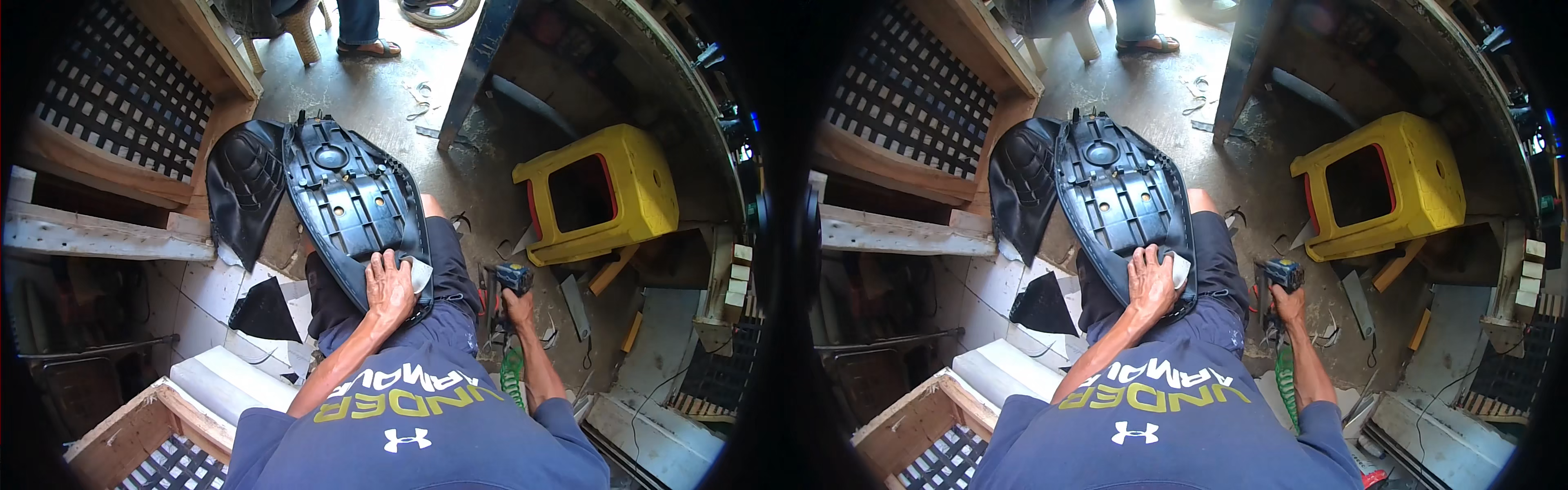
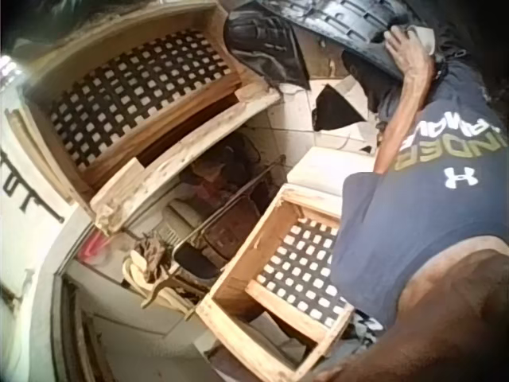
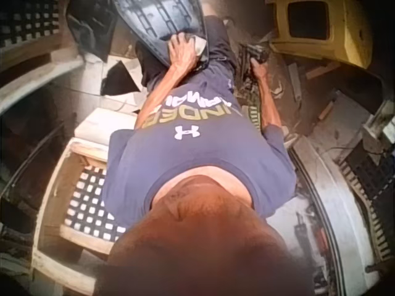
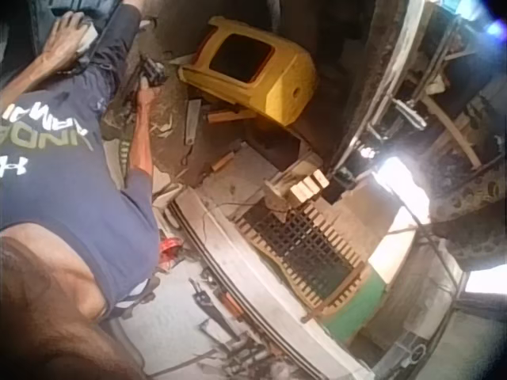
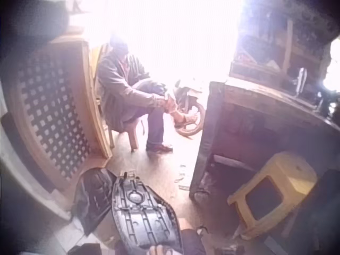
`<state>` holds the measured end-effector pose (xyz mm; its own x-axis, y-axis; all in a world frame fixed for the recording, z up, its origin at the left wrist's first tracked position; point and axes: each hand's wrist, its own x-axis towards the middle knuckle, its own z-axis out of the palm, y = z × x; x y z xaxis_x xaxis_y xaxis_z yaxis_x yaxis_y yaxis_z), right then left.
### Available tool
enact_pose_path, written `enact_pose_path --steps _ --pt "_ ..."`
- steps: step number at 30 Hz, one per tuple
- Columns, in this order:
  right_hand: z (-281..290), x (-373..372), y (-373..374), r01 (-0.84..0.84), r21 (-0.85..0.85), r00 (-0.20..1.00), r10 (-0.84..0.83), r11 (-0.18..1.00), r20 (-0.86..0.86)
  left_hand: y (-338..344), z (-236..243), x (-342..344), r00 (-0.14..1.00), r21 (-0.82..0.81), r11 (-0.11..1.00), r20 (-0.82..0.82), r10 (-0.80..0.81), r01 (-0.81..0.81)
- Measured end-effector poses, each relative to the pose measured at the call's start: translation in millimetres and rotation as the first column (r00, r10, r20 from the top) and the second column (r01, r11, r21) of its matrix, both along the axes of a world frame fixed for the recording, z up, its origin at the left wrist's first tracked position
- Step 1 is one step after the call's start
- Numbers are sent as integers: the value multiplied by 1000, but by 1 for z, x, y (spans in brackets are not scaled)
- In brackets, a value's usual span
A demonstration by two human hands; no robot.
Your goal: The person reupholsters a motorcycle seat by removing old staples with a tool, stretching a new cover over the frame, securing it using a staple gun, and trimming excess material with scissors.
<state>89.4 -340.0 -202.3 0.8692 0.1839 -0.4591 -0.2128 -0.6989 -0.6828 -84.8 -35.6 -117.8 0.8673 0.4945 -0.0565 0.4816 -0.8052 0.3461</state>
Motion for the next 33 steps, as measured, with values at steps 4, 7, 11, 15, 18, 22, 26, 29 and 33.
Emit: enact_pose_path --steps 4,7,11,15,18,22,26,29,33 --pt "144 -8 96 -456 179 889 457 872 33 2 -1 -1 1000 -32 999 -9 1 -1" --pt "166 -1 126 -808 -88 589 805 583 -70 1 -6 -2 998 -22 1000 -61 -3 2" --pt "167 -3 145 -886 -222 426 904 407 -42 -1 -9 -1 998 -27 1000 -63 12 -13" --pt "183 -16 168 -895 -330 337 939 299 -62 -1 0 -3 998 -110 992 7 70 -69" --pt "189 -28 185 -881 -397 305 950 256 -64 4 0 -8 957 -262 950 185 223 -171" --pt "206 -23 199 -900 -332 362 908 282 -213 10 -3 -10 953 -297 941 198 229 -164" --pt "203 -14 195 -882 -212 448 888 421 -104 15 3 -20 936 -317 937 261 235 -147" --pt "198 -11 203 -880 -356 390 907 316 -158 12 4 -14 930 -326 934 279 241 -144" --pt "195 -30 220 -852 -481 317 935 207 -158 7 -1 -13 889 -393 904 335 312 -169"
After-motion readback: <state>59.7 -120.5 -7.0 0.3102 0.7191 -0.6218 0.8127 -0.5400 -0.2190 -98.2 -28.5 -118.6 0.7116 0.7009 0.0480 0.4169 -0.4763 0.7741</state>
